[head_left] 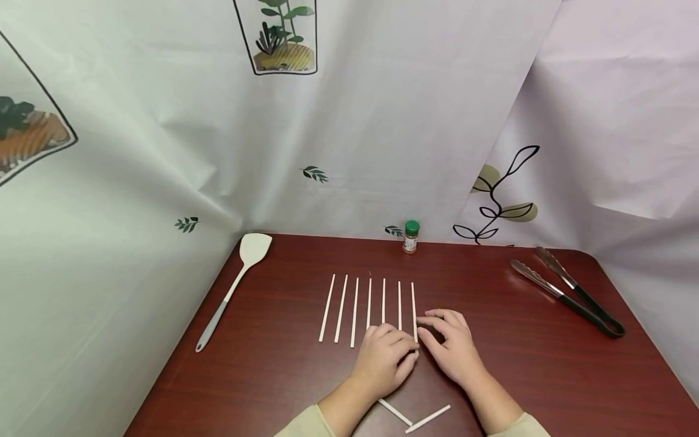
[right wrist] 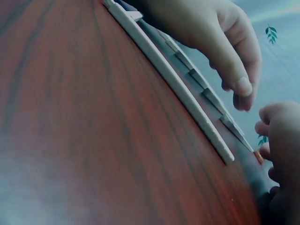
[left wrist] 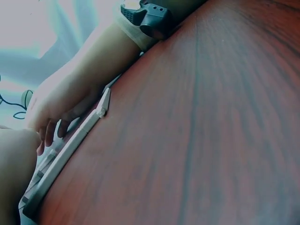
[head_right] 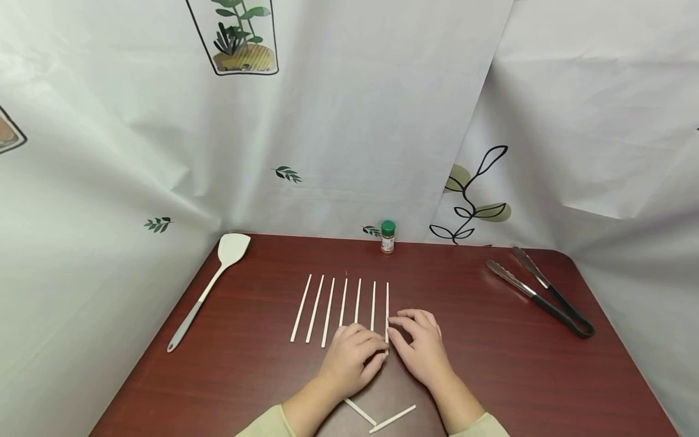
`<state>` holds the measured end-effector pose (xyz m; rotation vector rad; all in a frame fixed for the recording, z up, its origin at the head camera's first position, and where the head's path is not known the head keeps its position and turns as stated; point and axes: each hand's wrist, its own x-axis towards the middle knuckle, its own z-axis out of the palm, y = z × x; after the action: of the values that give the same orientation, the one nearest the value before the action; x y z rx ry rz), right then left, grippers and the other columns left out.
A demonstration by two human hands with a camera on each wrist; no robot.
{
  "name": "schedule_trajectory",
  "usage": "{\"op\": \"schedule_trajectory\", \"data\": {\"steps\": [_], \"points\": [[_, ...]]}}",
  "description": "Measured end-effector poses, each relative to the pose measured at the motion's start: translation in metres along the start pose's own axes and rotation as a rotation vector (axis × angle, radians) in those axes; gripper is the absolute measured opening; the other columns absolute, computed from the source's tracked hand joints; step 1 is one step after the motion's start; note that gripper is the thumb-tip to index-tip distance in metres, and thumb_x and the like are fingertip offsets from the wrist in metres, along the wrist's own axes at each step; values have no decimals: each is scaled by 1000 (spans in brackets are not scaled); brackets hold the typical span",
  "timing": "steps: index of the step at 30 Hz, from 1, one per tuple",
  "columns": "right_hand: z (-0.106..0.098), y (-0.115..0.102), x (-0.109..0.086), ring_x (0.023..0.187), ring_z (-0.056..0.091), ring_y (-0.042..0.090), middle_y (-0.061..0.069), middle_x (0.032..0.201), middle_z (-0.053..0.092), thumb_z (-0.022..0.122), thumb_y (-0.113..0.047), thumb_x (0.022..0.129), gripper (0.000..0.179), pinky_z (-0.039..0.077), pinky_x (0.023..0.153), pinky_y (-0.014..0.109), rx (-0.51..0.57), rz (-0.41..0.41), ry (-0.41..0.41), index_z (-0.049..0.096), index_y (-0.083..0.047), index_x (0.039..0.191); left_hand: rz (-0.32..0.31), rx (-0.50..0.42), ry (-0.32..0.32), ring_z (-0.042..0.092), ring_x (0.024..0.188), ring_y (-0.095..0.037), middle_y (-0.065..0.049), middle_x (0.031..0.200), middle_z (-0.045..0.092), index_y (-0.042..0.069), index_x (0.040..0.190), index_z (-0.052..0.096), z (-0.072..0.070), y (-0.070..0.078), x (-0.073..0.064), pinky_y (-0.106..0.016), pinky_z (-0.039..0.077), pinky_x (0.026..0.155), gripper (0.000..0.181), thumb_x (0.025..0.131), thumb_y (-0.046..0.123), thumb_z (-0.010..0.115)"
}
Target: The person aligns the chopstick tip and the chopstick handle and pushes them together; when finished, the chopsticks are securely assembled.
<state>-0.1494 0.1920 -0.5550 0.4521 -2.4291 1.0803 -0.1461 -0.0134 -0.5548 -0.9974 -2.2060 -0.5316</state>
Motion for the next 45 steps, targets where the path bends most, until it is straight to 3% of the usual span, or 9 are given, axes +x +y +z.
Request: {"op": "schedule_trajectory", "data": {"steps": [7, 15, 18, 22, 27, 31, 34, 40, 45], "points": [[-6, -5, -12, 107, 62, 22, -2, 107, 75, 84, 1, 85, 21, 40, 97, 22, 67, -118, 57, 82, -13, 101, 47, -100, -13, 63, 95, -7, 15, 105, 76, 26, 101, 81, -8, 2, -6, -27, 44, 83, 12, 89, 30, 80], [-16, -14, -39, 99, 63, 15, -6, 101, 74, 87, 2, 80, 29, 43, 94, 16, 135, -209, 25, 81, -18, 100, 119, -242, -51, 63, 100, -5, 14, 108, 74, 24, 104, 80, -20, 9, -17, -22, 45, 90, 17, 90, 31, 83], [-17, -11, -47, 100, 63, 17, -4, 104, 73, 93, -1, 72, 39, 45, 94, 19, 240, -348, -37, 79, -15, 106, 125, -340, -65, 64, 100, -4, 12, 106, 74, 21, 103, 79, -25, 9, -22, -20, 47, 94, 15, 90, 25, 84], [-20, -8, -54, 107, 60, 19, -3, 113, 70, 101, -19, 66, 52, 41, 97, 23, 344, -481, -221, 77, -21, 112, 154, -520, -133, 64, 104, -1, 9, 105, 74, 17, 102, 78, -33, 2, -31, -19, 47, 99, 17, 89, 23, 87], [-26, -13, -57, 115, 52, 14, -13, 120, 64, 101, -47, 68, 45, 31, 99, 24, 222, -434, -346, 78, -38, 106, 181, -635, -262, 61, 110, 1, 9, 111, 73, 16, 109, 78, -46, -8, -39, -16, 46, 98, 38, 79, 32, 95], [-28, -16, -55, 118, 49, 13, -15, 124, 62, 99, -42, 72, 40, 30, 99, 27, 171, -463, -378, 81, -42, 107, 165, -640, -364, 58, 116, 0, 8, 119, 73, 15, 116, 78, -51, -13, -40, -15, 44, 100, 52, 72, 35, 98], [-28, -16, -54, 119, 49, 14, -15, 125, 63, 98, -34, 75, 32, 30, 100, 29, 170, -482, -383, 83, -43, 102, 140, -649, -423, 58, 116, -1, 6, 121, 73, 15, 112, 80, -52, -13, -39, -14, 43, 101, 50, 70, 32, 100], [-28, -16, -54, 118, 50, 14, -15, 123, 64, 93, -32, 83, 17, 31, 99, 31, 185, -472, -380, 82, -44, 91, 160, -649, -399, 61, 103, 0, 8, 110, 77, 18, 87, 85, -50, -14, -37, -11, 45, 94, 16, 79, 24, 97], [-30, -17, -55, 117, 52, 9, -20, 118, 66, 90, -32, 87, 20, 31, 99, 29, 185, -399, -393, 76, -46, 91, 187, -615, -345, 62, 98, 2, 10, 105, 77, 18, 82, 83, -47, -14, -36, -9, 45, 91, 9, 84, 19, 92]]}}
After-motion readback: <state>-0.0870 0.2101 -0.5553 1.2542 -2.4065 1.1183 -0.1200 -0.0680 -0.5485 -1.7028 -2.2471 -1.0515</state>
